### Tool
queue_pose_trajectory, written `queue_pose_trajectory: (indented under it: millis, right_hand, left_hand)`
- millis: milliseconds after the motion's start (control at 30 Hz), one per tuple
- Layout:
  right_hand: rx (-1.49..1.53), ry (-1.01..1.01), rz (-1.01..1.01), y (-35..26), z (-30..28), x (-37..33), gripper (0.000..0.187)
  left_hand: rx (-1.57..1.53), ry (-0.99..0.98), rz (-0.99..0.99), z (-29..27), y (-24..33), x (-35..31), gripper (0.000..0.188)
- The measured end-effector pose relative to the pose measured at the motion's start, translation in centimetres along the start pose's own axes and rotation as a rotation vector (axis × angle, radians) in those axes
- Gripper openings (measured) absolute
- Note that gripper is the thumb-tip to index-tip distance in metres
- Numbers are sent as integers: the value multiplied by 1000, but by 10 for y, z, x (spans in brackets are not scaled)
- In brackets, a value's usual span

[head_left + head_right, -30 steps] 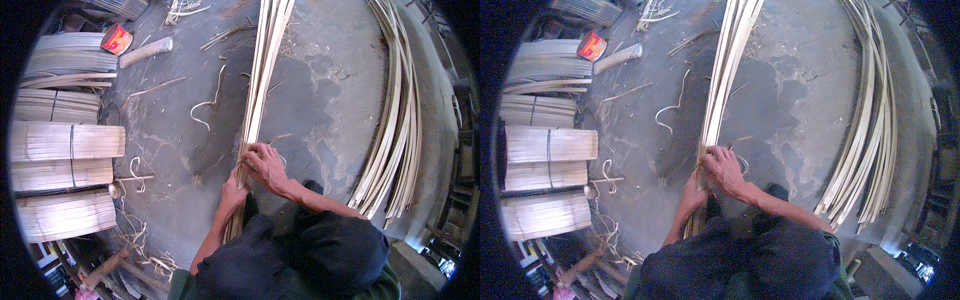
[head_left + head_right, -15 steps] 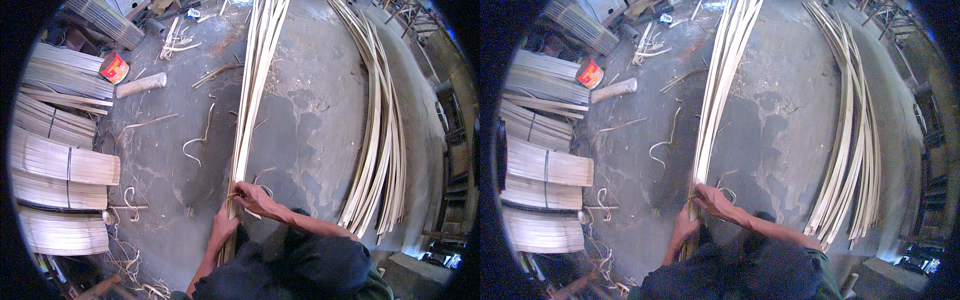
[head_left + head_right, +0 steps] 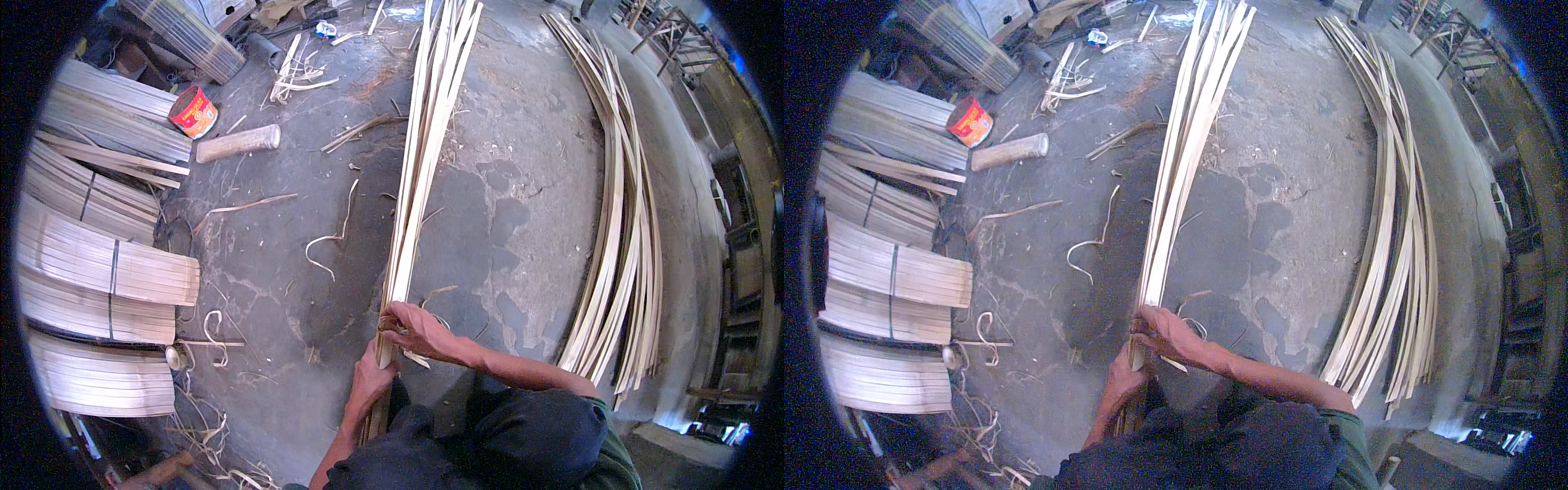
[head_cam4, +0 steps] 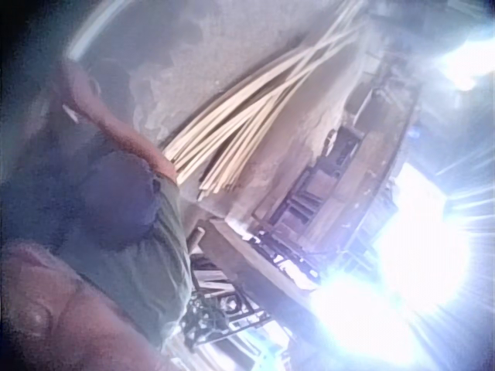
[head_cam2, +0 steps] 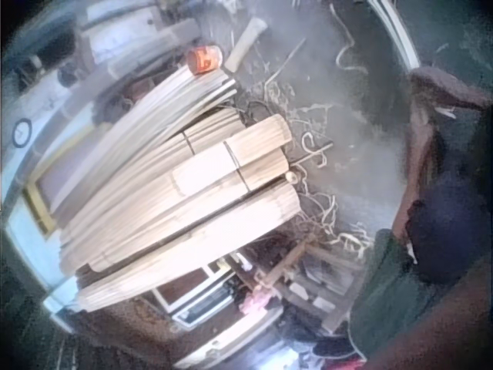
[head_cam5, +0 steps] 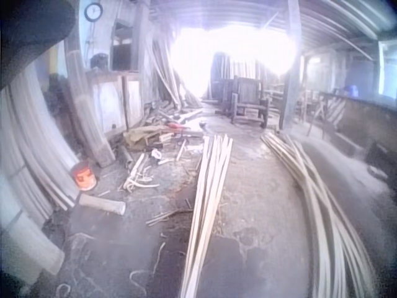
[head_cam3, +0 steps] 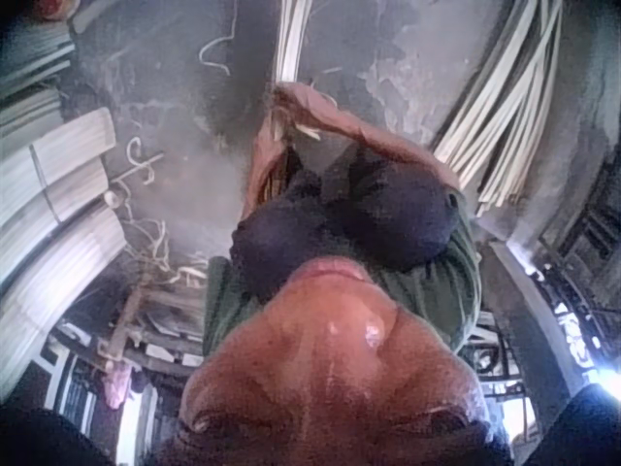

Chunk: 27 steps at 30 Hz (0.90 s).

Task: The person sorts and aligns thin wooden strips on the floor, then gathers them into a bundle and ties them with a string.

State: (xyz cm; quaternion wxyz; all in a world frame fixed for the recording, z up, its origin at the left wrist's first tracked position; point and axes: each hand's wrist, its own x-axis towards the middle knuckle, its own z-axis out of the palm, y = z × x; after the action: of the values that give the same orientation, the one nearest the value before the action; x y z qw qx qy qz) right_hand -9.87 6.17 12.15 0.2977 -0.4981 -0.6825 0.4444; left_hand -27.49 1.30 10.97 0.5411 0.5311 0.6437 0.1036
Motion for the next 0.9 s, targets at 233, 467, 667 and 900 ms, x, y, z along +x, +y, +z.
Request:
queue_pose_trajectory:
  millis: [233,467,667,900]
  right_hand:
    - [-1,-15,121,16,-4,2,27]
    - [-1,-350,273,22,-31,9,39]
    - [332,-429,323,-22,-41,1,38]
    - [232,-510,224,-52,-71,-46,28]
  left_hand:
    - [17,-19,-10,-3,7,-3,67]
    - [19,-132,173,-11,-17,4,79]
    - [-688,-490,-44,-12,-43,8,89]
    - [-54,-129,156,-21,16,-41,93]
